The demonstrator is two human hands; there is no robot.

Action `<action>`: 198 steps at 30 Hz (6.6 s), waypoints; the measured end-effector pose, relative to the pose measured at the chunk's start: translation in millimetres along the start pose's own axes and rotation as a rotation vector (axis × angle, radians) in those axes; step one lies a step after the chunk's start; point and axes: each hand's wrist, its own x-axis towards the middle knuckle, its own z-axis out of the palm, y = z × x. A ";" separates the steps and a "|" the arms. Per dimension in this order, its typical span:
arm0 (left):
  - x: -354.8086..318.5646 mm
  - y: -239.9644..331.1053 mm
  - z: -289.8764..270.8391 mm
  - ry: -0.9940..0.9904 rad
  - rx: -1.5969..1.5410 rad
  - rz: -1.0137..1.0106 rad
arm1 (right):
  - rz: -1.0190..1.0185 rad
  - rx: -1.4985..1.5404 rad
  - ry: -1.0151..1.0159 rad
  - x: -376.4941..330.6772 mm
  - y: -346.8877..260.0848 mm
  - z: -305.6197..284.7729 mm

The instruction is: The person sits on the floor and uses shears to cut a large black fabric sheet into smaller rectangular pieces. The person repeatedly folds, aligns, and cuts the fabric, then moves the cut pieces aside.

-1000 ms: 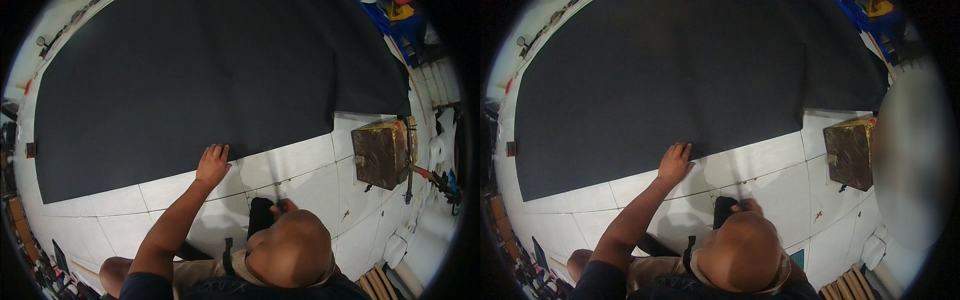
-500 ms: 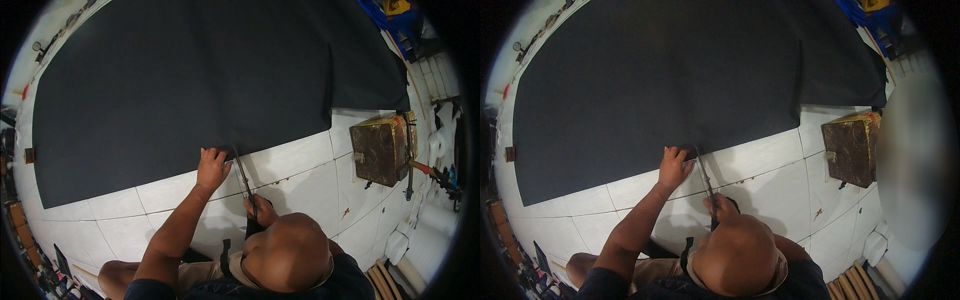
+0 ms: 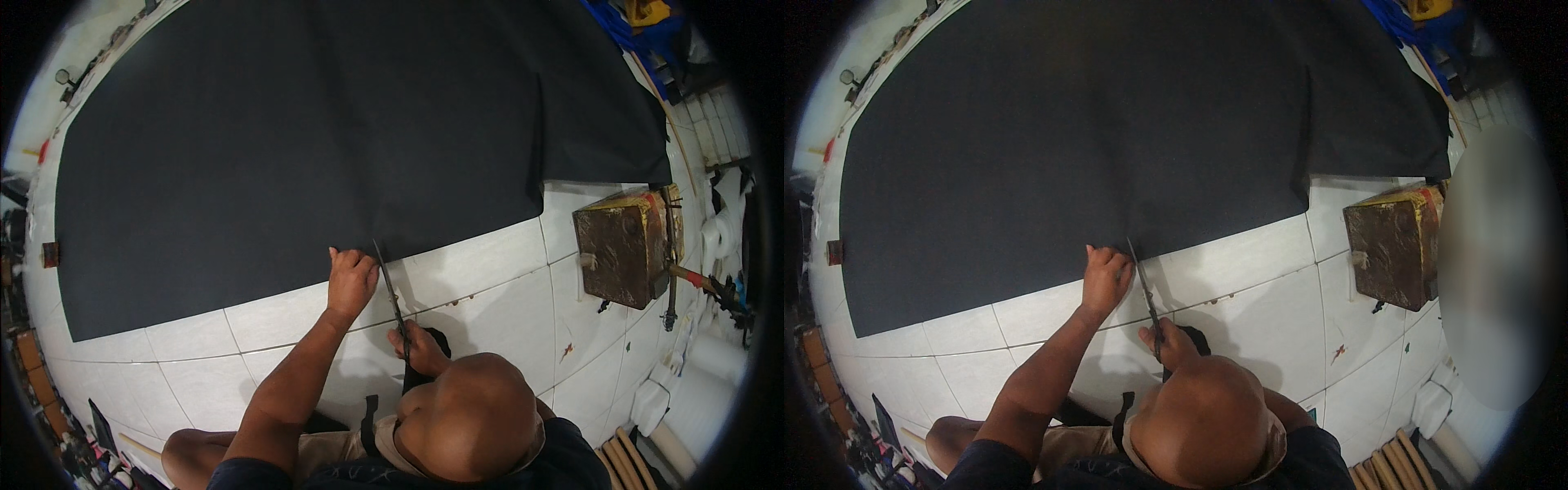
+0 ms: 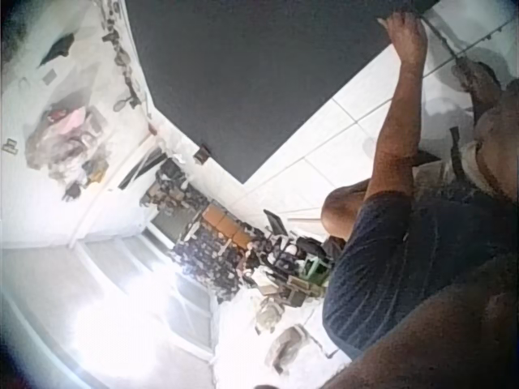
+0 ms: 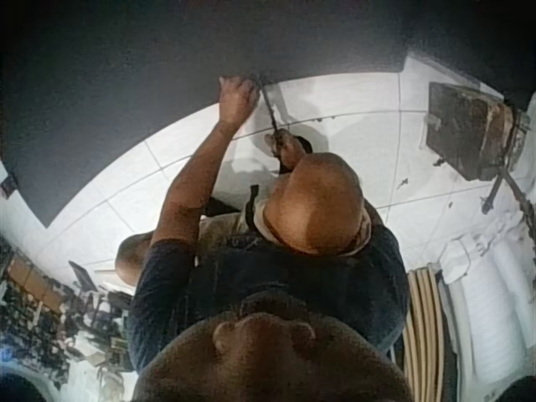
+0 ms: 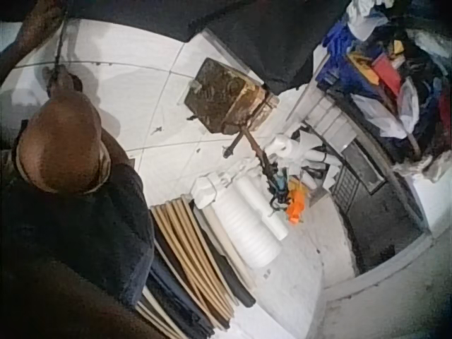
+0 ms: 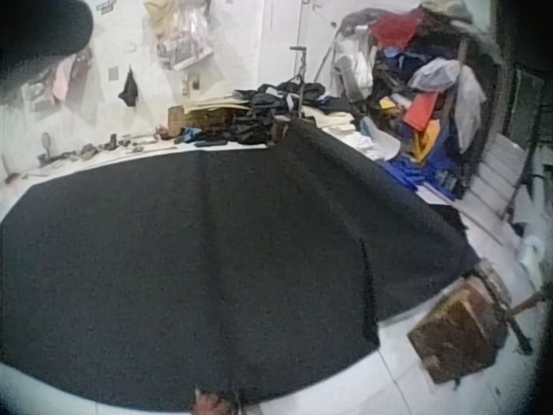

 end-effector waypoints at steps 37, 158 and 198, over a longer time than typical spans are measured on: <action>-10.6 -21.6 -13.7 -0.218 0.207 0.190 | -0.135 -0.104 0.162 91.3 -43.8 -5.4; 531.1 -235.9 -124.9 0.414 0.221 -0.392 | -0.313 -0.271 0.414 683.6 -624.3 -87.7; 735.2 -333.3 -144.0 0.029 0.379 -0.636 | -0.301 -0.134 0.338 898.5 -869.8 -123.9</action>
